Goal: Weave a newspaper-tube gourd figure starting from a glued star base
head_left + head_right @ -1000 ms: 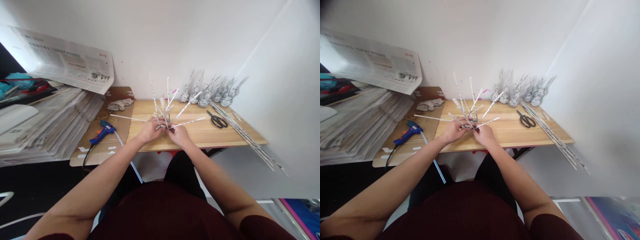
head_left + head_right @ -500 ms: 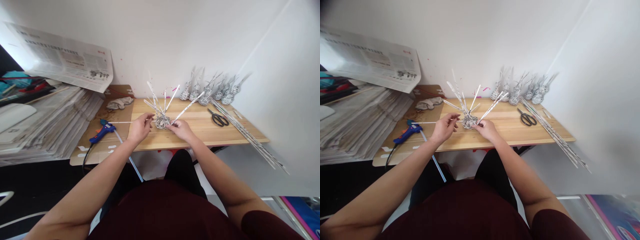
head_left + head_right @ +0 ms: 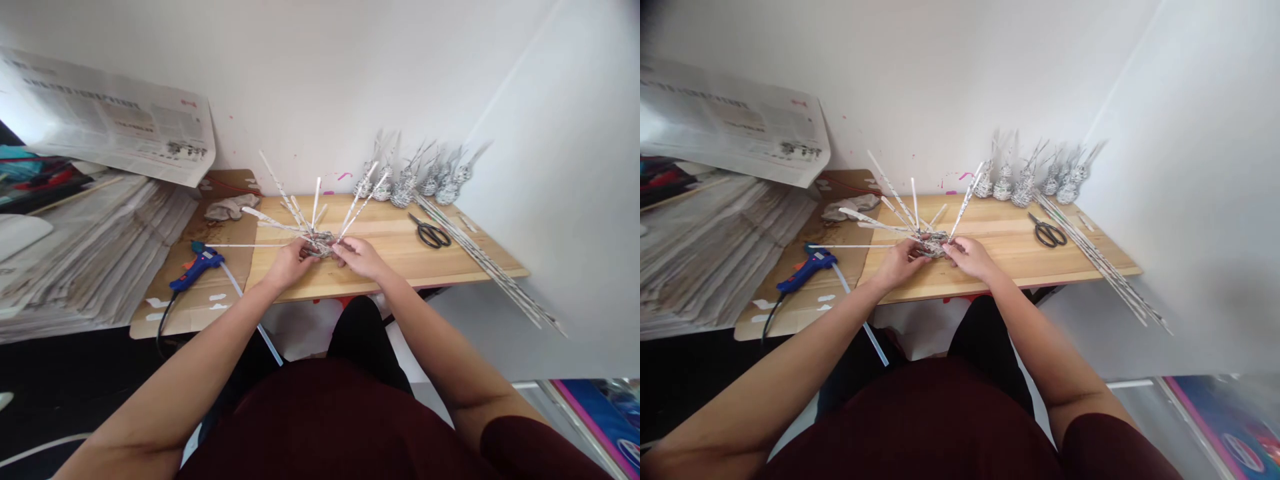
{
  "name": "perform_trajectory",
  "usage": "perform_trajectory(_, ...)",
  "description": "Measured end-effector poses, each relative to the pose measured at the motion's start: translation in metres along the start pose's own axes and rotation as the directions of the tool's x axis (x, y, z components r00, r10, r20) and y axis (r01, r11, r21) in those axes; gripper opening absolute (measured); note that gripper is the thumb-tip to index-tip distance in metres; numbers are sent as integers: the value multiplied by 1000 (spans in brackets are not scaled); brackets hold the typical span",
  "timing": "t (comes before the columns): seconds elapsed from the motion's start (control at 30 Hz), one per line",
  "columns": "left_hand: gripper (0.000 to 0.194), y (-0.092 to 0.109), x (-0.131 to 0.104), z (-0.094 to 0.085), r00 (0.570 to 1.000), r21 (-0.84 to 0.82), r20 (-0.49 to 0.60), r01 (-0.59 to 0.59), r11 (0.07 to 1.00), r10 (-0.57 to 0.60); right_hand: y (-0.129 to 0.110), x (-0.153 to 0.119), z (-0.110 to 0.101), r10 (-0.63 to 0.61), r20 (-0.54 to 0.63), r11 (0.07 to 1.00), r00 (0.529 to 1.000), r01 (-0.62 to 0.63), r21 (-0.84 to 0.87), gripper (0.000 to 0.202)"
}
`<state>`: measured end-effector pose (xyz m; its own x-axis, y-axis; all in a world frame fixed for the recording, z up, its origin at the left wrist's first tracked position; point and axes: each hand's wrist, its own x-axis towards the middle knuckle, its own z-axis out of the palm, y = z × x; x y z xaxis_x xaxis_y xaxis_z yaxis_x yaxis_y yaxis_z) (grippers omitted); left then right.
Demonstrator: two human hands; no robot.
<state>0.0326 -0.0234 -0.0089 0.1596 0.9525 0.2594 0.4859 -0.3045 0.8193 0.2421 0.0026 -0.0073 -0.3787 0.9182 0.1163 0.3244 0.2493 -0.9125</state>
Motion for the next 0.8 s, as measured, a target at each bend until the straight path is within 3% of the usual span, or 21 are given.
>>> perform_trajectory(0.17, 27, -1, 0, 2, 1000, 31, -12, 19, 999, -19, 5, -8, -6, -66, -71, 997, 995, 68, 36, 22)
perform_trajectory(0.3, 19, -6, 0, 0, 999, 144, -37, 21, 989, -15, 12, -10, -5, -137, -154, 986, 978, 120, -120, 24)
perform_trajectory(0.43, 16, -12, 2, -1, 1000, 197, -22, -7, 980, 12, 12, -5, -3, -265, -104, 924, 959, 222, -311, 19)
perform_trajectory(0.53, 17, -15, 4, -1, 1000, 140, 23, 17, 990, -20, 10, 0, -2, -330, -48, 887, 943, 292, -357, 17)
perform_trajectory(0.8, 33, -18, 4, 1, 996, -210, 89, 25, 977, -6, 7, 11, 0, -136, -18, 972, 990, 130, -197, 15)
